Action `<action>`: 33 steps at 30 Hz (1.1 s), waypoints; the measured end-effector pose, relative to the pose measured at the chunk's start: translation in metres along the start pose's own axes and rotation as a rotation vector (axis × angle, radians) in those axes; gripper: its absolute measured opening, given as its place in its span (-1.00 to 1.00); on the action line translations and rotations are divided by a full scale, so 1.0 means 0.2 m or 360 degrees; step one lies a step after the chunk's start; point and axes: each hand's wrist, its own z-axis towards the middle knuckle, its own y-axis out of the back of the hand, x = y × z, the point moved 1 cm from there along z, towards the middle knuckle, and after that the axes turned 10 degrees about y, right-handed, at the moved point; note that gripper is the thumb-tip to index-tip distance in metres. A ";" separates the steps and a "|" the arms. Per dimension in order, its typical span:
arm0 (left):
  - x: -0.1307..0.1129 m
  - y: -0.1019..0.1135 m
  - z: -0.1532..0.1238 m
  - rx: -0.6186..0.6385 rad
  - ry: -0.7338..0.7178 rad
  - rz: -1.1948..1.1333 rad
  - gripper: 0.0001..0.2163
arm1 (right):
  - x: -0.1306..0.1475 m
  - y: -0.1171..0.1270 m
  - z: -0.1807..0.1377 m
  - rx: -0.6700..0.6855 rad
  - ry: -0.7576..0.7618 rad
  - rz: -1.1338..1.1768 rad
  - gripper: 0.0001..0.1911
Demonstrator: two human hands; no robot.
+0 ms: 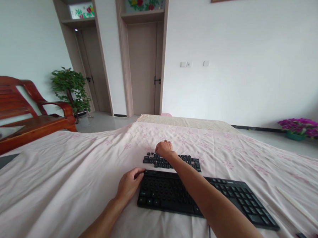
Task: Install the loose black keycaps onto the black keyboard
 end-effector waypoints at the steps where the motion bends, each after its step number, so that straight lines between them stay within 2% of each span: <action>1: 0.00 0.00 0.00 -0.0004 0.0000 0.0002 -0.70 | 0.01 0.01 0.00 -0.0006 0.0008 -0.0005 -0.81; 5: 0.00 0.00 0.00 -0.0012 -0.0005 0.0005 -0.70 | 0.05 0.06 -0.03 -0.0068 0.0057 0.0023 -0.81; 8: 0.00 0.00 0.00 -0.0020 -0.0002 0.0012 -0.70 | 0.07 0.13 -0.11 -0.0128 0.0113 0.0108 -0.77; 14: -0.01 0.00 -0.01 -0.0051 0.0003 0.0036 -0.71 | 0.09 0.21 -0.50 -0.0101 0.0274 0.0453 -0.77; 17: -0.01 0.00 -0.01 -0.0046 0.0009 0.0040 -0.71 | 0.12 0.20 -0.71 -0.0087 0.0295 0.0538 -0.80; 20: -0.02 0.00 -0.02 -0.0045 0.0013 0.0042 -0.72 | 0.14 0.16 -0.84 -0.0075 0.0265 0.0518 -0.80; 25: -0.01 0.00 -0.02 -0.0061 0.0010 0.0045 -0.72 | 0.16 0.11 -0.90 -0.0063 0.0184 0.0391 -0.79; 33: -0.01 0.00 -0.02 -0.0063 0.0004 0.0026 -0.73 | 0.18 0.11 -0.91 -0.0093 0.0155 0.0135 -0.77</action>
